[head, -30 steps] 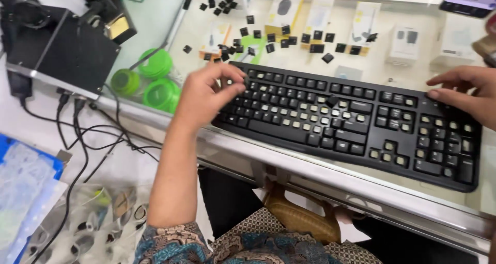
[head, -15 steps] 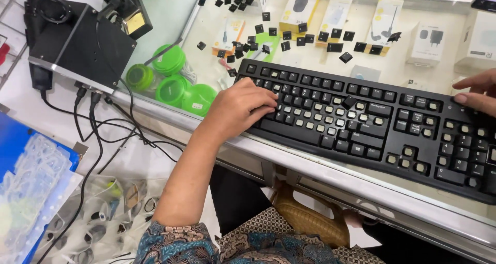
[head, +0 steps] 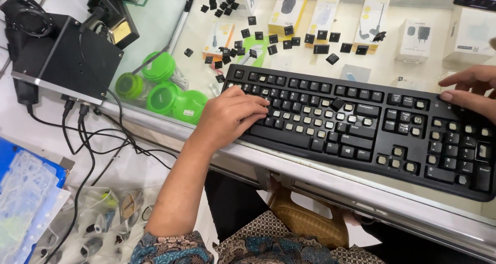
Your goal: Repairing a computer keyboard by manually inserting keycaps or switches into the frame
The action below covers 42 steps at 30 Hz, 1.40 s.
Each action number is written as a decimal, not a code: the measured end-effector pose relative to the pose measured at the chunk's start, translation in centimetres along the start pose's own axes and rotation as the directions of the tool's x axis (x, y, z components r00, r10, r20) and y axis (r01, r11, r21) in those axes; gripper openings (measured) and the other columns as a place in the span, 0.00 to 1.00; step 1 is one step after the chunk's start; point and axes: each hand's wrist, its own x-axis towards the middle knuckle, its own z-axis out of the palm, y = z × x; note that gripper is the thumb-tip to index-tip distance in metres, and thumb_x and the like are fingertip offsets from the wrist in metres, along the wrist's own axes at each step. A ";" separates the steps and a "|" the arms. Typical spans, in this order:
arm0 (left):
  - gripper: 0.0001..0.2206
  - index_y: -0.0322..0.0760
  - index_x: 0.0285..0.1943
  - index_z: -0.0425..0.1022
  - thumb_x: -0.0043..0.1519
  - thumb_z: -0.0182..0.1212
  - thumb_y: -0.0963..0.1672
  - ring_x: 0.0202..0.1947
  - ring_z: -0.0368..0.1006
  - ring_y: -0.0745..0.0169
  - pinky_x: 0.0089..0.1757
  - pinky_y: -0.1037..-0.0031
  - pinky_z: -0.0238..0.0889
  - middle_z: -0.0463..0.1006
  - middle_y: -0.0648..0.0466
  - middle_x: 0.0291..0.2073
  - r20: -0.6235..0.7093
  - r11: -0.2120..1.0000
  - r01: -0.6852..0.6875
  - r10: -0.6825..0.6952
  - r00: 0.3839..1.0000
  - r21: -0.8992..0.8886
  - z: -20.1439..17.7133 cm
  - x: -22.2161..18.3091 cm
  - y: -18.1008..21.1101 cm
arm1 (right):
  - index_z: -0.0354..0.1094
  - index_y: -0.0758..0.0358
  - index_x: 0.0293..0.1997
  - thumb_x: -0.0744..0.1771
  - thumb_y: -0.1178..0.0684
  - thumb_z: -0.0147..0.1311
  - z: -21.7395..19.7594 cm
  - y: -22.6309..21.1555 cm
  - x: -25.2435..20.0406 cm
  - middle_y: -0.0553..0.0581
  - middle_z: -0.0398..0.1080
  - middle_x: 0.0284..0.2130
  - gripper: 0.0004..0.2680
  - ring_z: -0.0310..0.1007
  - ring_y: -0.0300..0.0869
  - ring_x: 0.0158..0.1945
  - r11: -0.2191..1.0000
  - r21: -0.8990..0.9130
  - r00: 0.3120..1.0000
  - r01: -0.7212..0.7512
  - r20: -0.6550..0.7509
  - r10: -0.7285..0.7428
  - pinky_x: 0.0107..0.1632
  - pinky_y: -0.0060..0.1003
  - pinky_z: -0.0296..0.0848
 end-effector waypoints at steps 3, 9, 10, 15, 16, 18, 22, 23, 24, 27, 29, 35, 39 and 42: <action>0.01 0.43 0.44 0.84 0.66 0.70 0.42 0.35 0.68 0.60 0.34 0.74 0.69 0.85 0.62 0.47 0.006 0.997 -0.034 0.034 0.999 0.066 -0.2 0.0 0.0 | 0.77 0.66 0.58 0.69 0.56 0.62 0.0 -0.3 -0.2 0.60 0.72 0.33 0.12 0.63 0.44 0.30 1.000 -0.002 1.000 -0.010 -0.011 0.010 0.34 0.37 0.59; 0.02 0.41 0.41 0.81 0.67 0.67 0.40 0.37 0.72 0.57 0.37 0.72 0.68 0.84 0.58 0.46 0.028 1.000 -0.013 0.013 1.000 0.002 0.1 0.4 0.2 | 0.79 0.64 0.55 0.68 0.57 0.64 -0.4 -0.5 -0.2 0.58 0.73 0.32 0.10 0.63 0.42 0.29 0.995 -0.046 0.996 0.088 -0.017 -0.089 0.32 0.35 0.61; 0.02 0.40 0.40 0.80 0.66 0.66 0.40 0.37 0.72 0.58 0.37 0.72 0.67 0.84 0.58 0.45 0.035 1.000 0.003 -0.003 0.999 0.002 0.1 0.4 0.4 | 0.79 0.64 0.54 0.68 0.56 0.64 -0.4 -0.6 -0.1 0.58 0.74 0.32 0.10 0.64 0.42 0.28 0.994 -0.063 0.995 0.094 -0.010 -0.095 0.32 0.35 0.61; 0.03 0.35 0.39 0.76 0.65 0.65 0.38 0.43 0.77 0.58 0.47 0.66 0.64 0.82 0.52 0.43 0.059 0.988 0.049 -0.041 0.997 -0.144 0.1 0.5 -0.1 | 0.79 0.66 0.55 0.68 0.57 0.64 -0.5 -1.2 -0.1 0.61 0.76 0.33 0.10 0.68 0.44 0.28 0.993 -0.075 0.996 0.087 -0.005 -0.087 0.31 0.37 0.65; 0.03 0.36 0.39 0.77 0.66 0.65 0.39 0.41 0.75 0.57 0.44 0.68 0.65 0.82 0.53 0.44 0.082 0.992 0.055 -0.046 0.996 -0.114 0.0 0.5 0.0 | 0.79 0.65 0.54 0.67 0.57 0.64 -0.5 -1.0 -0.1 0.60 0.76 0.32 0.10 0.67 0.44 0.28 0.993 -0.079 0.996 0.087 -0.003 -0.088 0.31 0.36 0.64; 0.03 0.37 0.39 0.77 0.66 0.65 0.39 0.39 0.72 0.56 0.42 0.69 0.66 0.82 0.55 0.44 0.104 0.994 0.061 -0.052 0.993 -0.086 -0.1 0.6 0.1 | 0.79 0.65 0.54 0.67 0.56 0.64 -0.5 -0.9 -0.1 0.59 0.76 0.31 0.10 0.66 0.43 0.27 0.993 -0.084 0.996 0.085 0.000 -0.086 0.31 0.36 0.64; 0.02 0.40 0.40 0.80 0.66 0.65 0.41 0.38 0.71 0.55 0.39 0.69 0.67 0.82 0.57 0.45 0.144 0.999 0.012 -0.007 0.990 -0.031 -0.7 0.6 -0.3 | 0.80 0.53 0.53 0.67 0.49 0.62 -0.9 -3.0 -0.1 0.53 0.78 0.33 0.10 0.71 0.42 0.30 0.969 -0.249 1.000 0.003 0.019 0.002 0.37 0.36 0.66; 0.03 0.41 0.42 0.81 0.67 0.63 0.42 0.38 0.72 0.53 0.44 0.68 0.67 0.83 0.57 0.47 0.182 0.999 0.001 0.008 0.983 -0.048 -0.5 0.9 -0.5 | 0.81 0.43 0.53 0.67 0.41 0.60 -1.5 -3.7 -0.3 0.48 0.81 0.34 0.11 0.76 0.42 0.33 0.914 -0.400 0.996 -0.068 0.032 0.088 0.44 0.38 0.70; 0.03 0.41 0.42 0.81 0.67 0.63 0.42 0.38 0.72 0.53 0.44 0.68 0.67 0.83 0.57 0.47 0.177 0.996 -0.029 0.043 0.983 -0.079 -0.6 0.9 -0.4 | 0.81 0.43 0.53 0.67 0.41 0.60 -2.1 -6.5 -1.2 0.48 0.81 0.34 0.11 0.76 0.42 0.33 0.905 -0.413 0.993 -0.105 0.003 0.117 0.44 0.38 0.70; 0.03 0.44 0.42 0.83 0.66 0.64 0.42 0.39 0.72 0.55 0.42 0.69 0.69 0.85 0.61 0.49 0.188 1.000 0.013 -0.008 0.982 -0.028 -0.6 0.9 0.0 | 0.79 0.47 0.52 0.67 0.40 0.55 -3.1 -12.5 -2.5 0.51 0.83 0.43 0.12 0.80 0.44 0.47 0.871 -0.466 0.976 -0.156 0.064 0.209 0.50 0.39 0.71; 0.04 0.46 0.41 0.83 0.64 0.65 0.41 0.38 0.70 0.57 0.33 0.71 0.66 0.81 0.63 0.47 0.161 0.988 0.022 -0.047 0.986 0.151 -0.7 0.7 0.6 | 0.78 0.47 0.53 0.68 0.41 0.55 -3.0 -12.9 -2.4 0.52 0.81 0.41 0.12 0.79 0.44 0.43 0.898 -0.408 0.970 -0.164 0.102 0.223 0.49 0.39 0.70; 0.04 0.44 0.44 0.82 0.63 0.65 0.41 0.43 0.77 0.62 0.31 0.67 0.71 0.82 0.62 0.45 0.171 0.959 -0.003 -0.047 0.984 0.283 0.4 -0.2 0.7 | 0.77 0.47 0.53 0.68 0.42 0.55 -3.0 -13.5 -2.6 0.49 0.80 0.40 0.10 0.77 0.42 0.42 0.913 -0.351 0.960 -0.208 0.104 0.259 0.47 0.38 0.69; 0.06 0.52 0.45 0.83 0.63 0.64 0.44 0.40 0.79 0.65 0.28 0.66 0.71 0.82 0.66 0.47 0.192 0.925 0.006 -0.085 0.978 0.380 1.1 -1.0 0.1 | 0.77 0.46 0.53 0.68 0.43 0.56 -2.8 -12.5 -2.5 0.48 0.79 0.37 0.10 0.76 0.41 0.40 0.924 -0.337 0.967 -0.179 0.113 0.229 0.46 0.36 0.68; 0.06 0.55 0.45 0.83 0.61 0.65 0.45 0.38 0.80 0.64 0.27 0.65 0.72 0.82 0.69 0.48 0.201 0.902 0.005 -0.101 0.974 0.431 1.3 -1.1 0.0 | 0.77 0.46 0.52 0.68 0.43 0.56 -2.8 -12.5 -2.4 0.48 0.79 0.37 0.10 0.76 0.41 0.40 0.924 -0.341 0.969 -0.172 0.111 0.221 0.47 0.36 0.69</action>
